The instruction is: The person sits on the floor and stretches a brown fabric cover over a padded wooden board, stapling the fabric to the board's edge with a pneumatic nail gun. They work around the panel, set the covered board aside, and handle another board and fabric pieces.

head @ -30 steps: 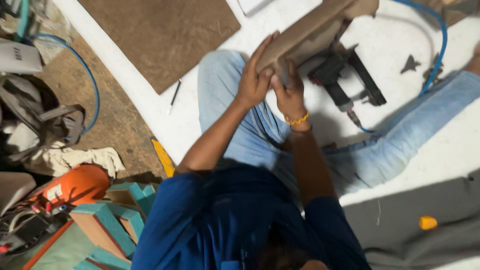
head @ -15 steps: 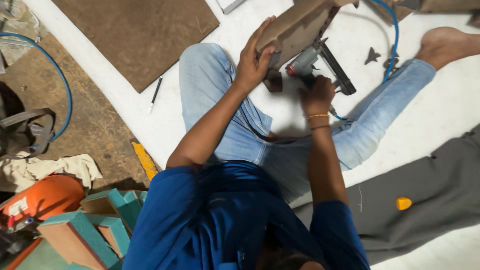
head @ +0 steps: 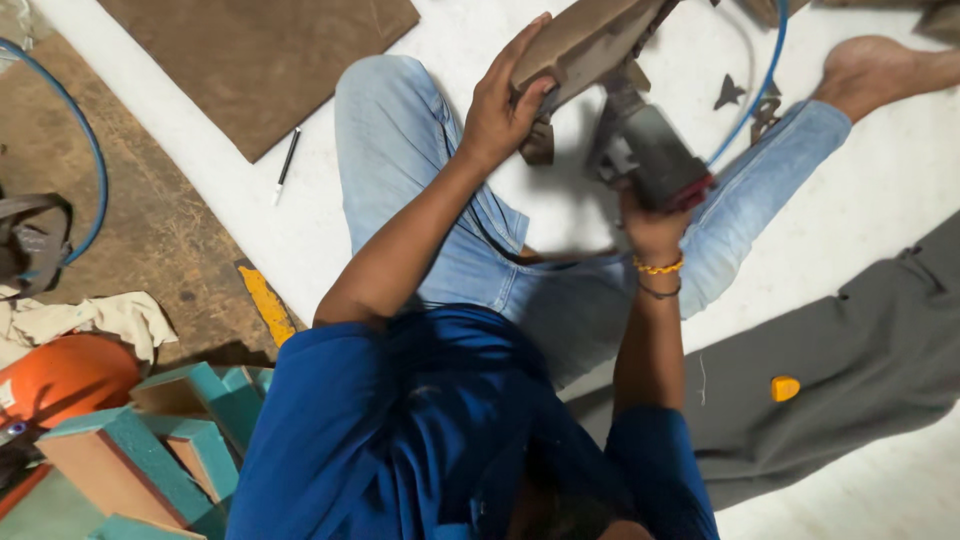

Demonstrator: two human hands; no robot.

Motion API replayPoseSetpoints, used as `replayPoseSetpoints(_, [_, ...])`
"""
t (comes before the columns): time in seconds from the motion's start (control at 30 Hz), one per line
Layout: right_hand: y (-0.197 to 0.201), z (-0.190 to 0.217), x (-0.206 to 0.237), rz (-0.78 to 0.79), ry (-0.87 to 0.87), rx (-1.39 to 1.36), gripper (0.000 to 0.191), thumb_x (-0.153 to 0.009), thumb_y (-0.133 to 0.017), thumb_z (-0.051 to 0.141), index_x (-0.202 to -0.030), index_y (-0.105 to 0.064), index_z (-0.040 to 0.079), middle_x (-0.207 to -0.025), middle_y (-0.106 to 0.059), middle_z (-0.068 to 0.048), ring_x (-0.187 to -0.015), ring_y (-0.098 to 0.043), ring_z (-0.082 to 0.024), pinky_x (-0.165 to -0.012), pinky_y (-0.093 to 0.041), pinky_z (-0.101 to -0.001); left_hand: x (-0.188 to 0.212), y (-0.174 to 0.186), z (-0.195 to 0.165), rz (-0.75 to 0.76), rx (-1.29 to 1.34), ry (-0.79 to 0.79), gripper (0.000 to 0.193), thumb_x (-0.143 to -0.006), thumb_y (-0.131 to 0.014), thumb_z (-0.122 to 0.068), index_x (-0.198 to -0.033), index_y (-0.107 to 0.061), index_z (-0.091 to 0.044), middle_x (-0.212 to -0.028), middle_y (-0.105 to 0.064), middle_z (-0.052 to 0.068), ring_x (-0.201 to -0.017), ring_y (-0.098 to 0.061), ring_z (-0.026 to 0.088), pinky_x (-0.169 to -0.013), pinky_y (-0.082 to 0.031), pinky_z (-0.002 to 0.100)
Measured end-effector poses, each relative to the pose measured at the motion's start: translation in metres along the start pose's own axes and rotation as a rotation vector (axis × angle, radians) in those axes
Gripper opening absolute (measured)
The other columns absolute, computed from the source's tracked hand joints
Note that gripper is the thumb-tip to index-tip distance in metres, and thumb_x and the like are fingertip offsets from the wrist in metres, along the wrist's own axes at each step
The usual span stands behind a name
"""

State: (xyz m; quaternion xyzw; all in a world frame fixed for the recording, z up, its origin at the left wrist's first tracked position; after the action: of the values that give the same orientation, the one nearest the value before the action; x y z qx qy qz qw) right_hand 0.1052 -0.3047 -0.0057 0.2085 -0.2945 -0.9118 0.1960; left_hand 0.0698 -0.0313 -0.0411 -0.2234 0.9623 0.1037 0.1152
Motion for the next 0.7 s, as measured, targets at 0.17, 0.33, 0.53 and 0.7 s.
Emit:
replayPoseSetpoints(0.17, [-0.026,0.041,0.000,0.064,0.021,-0.142,0.013,-0.085,-0.078,0.005,-0.095,-0.070,0.001,-0.090,-0.073,-0.009,-0.079,-0.073,-0.024,-0.071,-0.056,-0.0340,0.001,-0.002,0.001,0.023,0.048,-0.057,0.058,-0.111,-0.065,-0.020,-0.161,-0.037,-0.013,-0.164,-0.049,0.011,-0.148,-0.051,0.029,-0.123,-0.047,0.037])
replayPoseSetpoints(0.33, [-0.031,0.054,-0.013,0.121,0.070,-0.154,0.013,-0.087,-0.077,0.002,-0.096,-0.068,0.000,-0.086,-0.070,-0.010,-0.074,-0.070,-0.023,-0.069,-0.055,-0.0331,0.003,-0.002,0.007,0.001,-0.007,-0.129,0.063,-0.103,-0.054,-0.005,-0.162,-0.036,-0.017,-0.165,-0.047,0.007,-0.149,-0.050,0.027,-0.126,-0.046,0.036])
replayPoseSetpoints(0.53, [-0.027,0.058,-0.015,0.122,0.048,-0.248,0.027,-0.084,-0.073,0.002,-0.110,-0.066,-0.002,-0.090,-0.070,-0.011,-0.077,-0.071,-0.022,-0.072,-0.056,-0.0331,0.005,-0.002,0.011,0.030,0.049,-0.035,0.062,-0.107,-0.062,-0.010,-0.162,-0.036,-0.014,-0.161,-0.052,0.011,-0.143,-0.058,0.025,-0.119,-0.052,0.035])
replayPoseSetpoints(0.7, [-0.029,0.058,-0.014,0.126,0.094,-0.260,0.033,-0.083,-0.072,0.001,-0.115,-0.067,-0.001,-0.092,-0.070,-0.012,-0.079,-0.071,-0.023,-0.074,-0.057,-0.0334,0.004,-0.004,0.009,0.006,0.010,-0.021,0.067,-0.107,-0.074,-0.021,-0.162,-0.036,-0.012,-0.160,-0.054,0.012,-0.143,-0.059,0.025,-0.119,-0.052,0.035])
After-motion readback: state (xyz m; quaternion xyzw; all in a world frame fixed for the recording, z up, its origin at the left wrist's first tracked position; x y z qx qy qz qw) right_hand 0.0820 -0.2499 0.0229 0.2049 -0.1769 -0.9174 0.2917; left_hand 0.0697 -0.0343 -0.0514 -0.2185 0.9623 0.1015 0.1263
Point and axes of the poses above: each hand's wrist, its own x-axis away from the middle knuckle, its own y-axis out of the back of the hand, z = x × y, the point moved 1 cm from there along -x, towards the middle knuckle
